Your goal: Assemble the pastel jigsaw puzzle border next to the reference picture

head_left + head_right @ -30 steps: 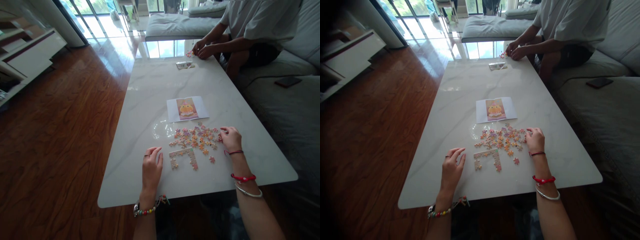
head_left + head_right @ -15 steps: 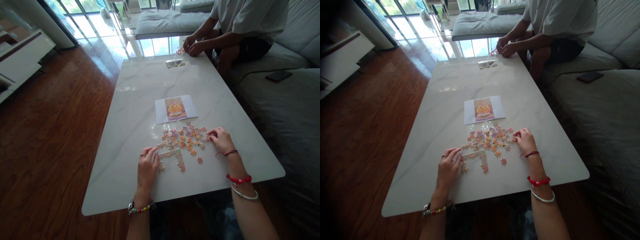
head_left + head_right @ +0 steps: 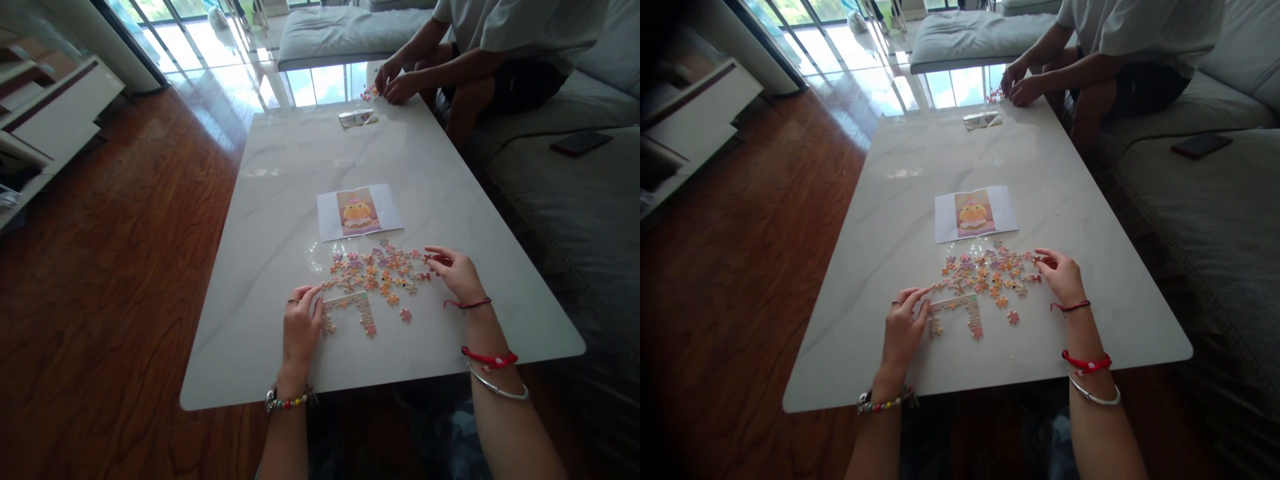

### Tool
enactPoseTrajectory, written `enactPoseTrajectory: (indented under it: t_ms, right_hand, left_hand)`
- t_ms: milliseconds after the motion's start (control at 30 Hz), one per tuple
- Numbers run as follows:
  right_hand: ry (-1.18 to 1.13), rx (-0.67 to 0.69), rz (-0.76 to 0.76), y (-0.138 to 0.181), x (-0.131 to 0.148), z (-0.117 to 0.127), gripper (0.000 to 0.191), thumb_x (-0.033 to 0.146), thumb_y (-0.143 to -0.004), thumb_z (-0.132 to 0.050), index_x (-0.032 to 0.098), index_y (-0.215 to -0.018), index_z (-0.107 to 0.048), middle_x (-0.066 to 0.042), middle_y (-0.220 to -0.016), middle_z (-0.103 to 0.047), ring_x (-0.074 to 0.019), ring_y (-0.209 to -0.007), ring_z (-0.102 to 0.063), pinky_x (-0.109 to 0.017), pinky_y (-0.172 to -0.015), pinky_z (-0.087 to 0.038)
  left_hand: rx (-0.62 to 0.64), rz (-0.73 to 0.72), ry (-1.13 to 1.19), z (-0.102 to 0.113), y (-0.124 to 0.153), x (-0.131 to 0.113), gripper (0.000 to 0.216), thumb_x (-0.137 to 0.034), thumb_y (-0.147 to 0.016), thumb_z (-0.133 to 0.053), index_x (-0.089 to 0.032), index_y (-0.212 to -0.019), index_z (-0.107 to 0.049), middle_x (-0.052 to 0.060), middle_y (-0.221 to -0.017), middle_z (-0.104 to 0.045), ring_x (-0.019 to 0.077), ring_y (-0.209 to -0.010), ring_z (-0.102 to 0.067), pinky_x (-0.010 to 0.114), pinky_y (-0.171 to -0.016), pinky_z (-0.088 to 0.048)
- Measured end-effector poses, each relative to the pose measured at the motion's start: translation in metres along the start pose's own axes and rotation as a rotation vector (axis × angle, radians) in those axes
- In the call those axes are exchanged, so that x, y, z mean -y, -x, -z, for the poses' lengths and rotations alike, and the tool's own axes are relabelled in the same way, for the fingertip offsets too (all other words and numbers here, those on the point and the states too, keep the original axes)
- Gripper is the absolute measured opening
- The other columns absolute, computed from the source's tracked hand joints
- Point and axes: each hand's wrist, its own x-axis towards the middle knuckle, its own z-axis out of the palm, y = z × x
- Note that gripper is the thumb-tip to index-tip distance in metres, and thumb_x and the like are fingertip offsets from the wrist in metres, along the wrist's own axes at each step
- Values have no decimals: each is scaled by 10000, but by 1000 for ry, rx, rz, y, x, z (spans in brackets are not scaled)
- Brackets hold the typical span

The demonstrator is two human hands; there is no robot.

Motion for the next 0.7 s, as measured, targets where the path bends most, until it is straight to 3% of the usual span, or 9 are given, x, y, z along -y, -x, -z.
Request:
enactPoseTrajectory:
  t_ms: [200, 333, 400, 500, 700]
  right_hand:
    - [-358, 366, -11, 22, 41, -27, 233, 338, -637, -629, 147, -749, -557, -28, -675, -622, -147, -629, -618, -219, -485, -466]
    - [-441, 676, -68, 48, 70, -64, 263, 366, -632, -645, 164, -736, -514, -15, -688, -603, -168, -696, -640, -217, -496, -497]
    - [-425, 769, -88, 58, 78, -82, 288, 367, -633, -644, 168, -809, -532, -17, -694, -610, -164, -674, -641, -215, -475, -495]
    - [-351, 808, -91, 67, 81, -99, 292, 363, -638, -637, 153, -828, -565, -38, -686, -628, -161, -654, -640, -204, -451, -477]
    - [-295, 817, -189, 74, 81, -112, 167, 289, -690, -585, 143, -749, -530, -41, -643, -626, -153, -641, -640, -189, -445, -459]
  left_hand:
    - [-12, 30, 43, 6, 2, 3, 197, -215, -792, -483, -192, -958, -587, 52, -951, -553, 160, -849, -547, 275, -696, -461]
    - [9, 59, 134, 13, 2, 3, 170, -227, -800, -481, -191, -930, -585, 36, -926, -556, 112, -709, -542, 241, -635, -454]
    - [19, 61, 133, 16, 3, 3, 145, -213, -797, -484, -189, -901, -582, 27, -900, -555, 101, -680, -530, 236, -636, -446]
    - [79, 45, 96, 23, 5, 4, 97, -191, -784, -499, -188, -842, -576, 14, -841, -545, 103, -681, -524, 238, -657, -436]
    - [354, 23, 36, 34, 19, 7, 76, -203, -735, -568, -209, -811, -561, -2, -821, -531, 122, -701, -521, 249, -659, -427]
